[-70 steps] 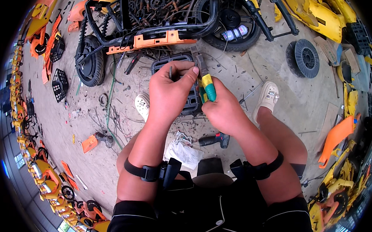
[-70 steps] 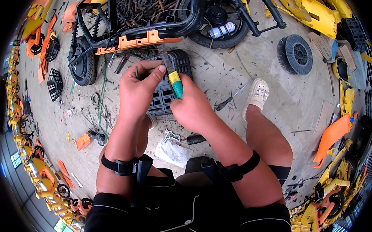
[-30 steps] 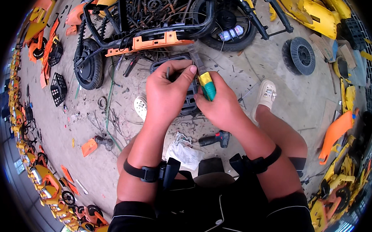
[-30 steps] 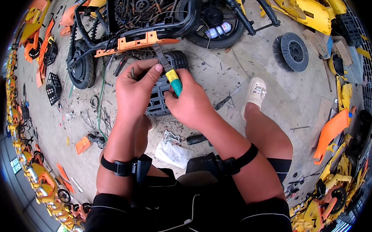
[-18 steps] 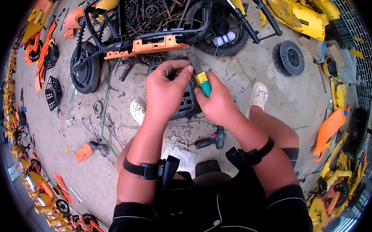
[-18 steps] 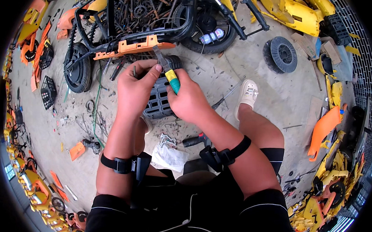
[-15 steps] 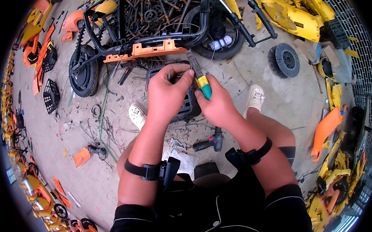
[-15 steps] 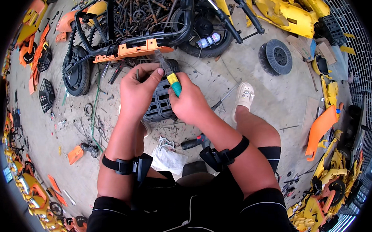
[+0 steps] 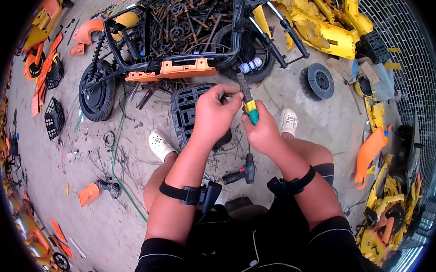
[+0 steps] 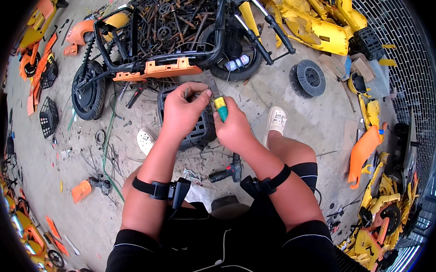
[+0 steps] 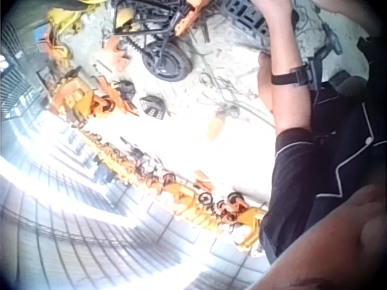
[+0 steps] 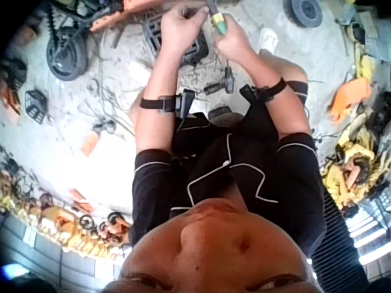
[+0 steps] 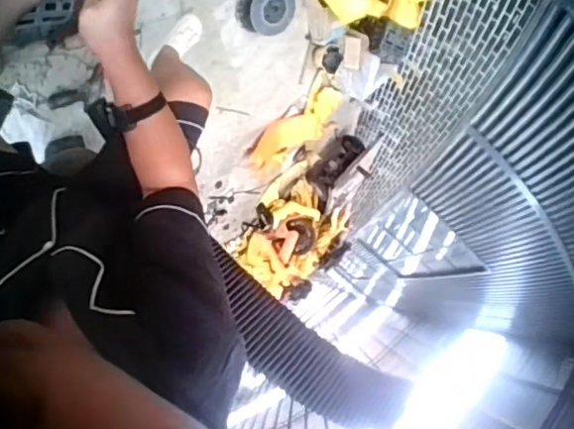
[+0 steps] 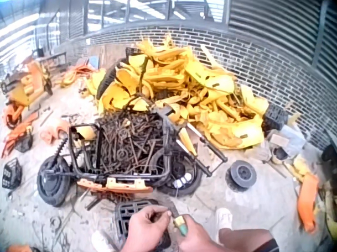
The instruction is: The person uses a pair of pliers to manipulate and trim wires on a disassembled motorcycle component on the floor.
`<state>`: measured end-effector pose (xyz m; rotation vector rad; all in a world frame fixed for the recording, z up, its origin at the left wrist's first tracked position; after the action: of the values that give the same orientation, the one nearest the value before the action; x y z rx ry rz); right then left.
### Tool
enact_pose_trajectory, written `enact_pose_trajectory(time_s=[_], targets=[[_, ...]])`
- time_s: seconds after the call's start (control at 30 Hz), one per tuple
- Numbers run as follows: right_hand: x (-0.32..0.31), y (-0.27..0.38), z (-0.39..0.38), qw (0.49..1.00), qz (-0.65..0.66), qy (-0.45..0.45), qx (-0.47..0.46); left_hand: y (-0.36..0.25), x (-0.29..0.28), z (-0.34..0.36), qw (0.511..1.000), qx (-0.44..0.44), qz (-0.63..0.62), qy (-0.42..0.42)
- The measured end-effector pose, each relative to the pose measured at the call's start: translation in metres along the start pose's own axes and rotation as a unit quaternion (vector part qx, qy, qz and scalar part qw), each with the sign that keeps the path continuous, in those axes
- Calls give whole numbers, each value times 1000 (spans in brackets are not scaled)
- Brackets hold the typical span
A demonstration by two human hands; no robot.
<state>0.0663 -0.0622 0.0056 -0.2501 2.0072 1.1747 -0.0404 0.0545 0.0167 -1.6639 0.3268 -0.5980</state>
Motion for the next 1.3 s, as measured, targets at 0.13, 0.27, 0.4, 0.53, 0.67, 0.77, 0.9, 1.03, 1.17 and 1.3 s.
enact_pose_trajectory(time_s=[0.13,0.27,0.4,0.53,0.67,0.77,0.9,1.03,1.17,1.3], targets=[[-5,5,-15,1000,0,-9,22,-10,2,-8,1000,5,-21,22],[-10,22,-23,999,-23,-24,4,-16,-5,-11,998,6,-57,29],[-8,56,-22,999,-38,-32,-18,-25,-27,-9,991,45,-124,-2],[-4,94,-24,991,-97,-75,-55,-46,-52,-14,984,43,-172,-27],[3,119,-26,988,-123,-61,-63,-57,-74,-17,983,45,-174,-38],[10,126,-29,990,-129,-28,-49,-49,-82,-14,986,49,-158,-37],[12,101,-15,995,-84,-18,-53,-37,-72,-6,992,31,-113,-36],[12,67,-3,999,-34,16,-27,-22,-51,1,997,16,-71,-32],[2,39,14,999,16,23,-20,-9,-25,15,998,-3,-47,-36],[-7,29,23,997,61,27,-32,-6,-7,22,994,12,-98,-53]])
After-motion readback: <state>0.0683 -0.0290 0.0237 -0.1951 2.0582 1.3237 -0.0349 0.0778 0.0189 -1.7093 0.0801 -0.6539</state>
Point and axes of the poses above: each hand's wrist, its own z-axis towards the middle knuckle, its own x-axis out of the palm, y = z × x, the point moved 6 cm from there along z, towards the middle knuckle, and after that the axes turned 15 degrees about -z, right-handed, at the moved point
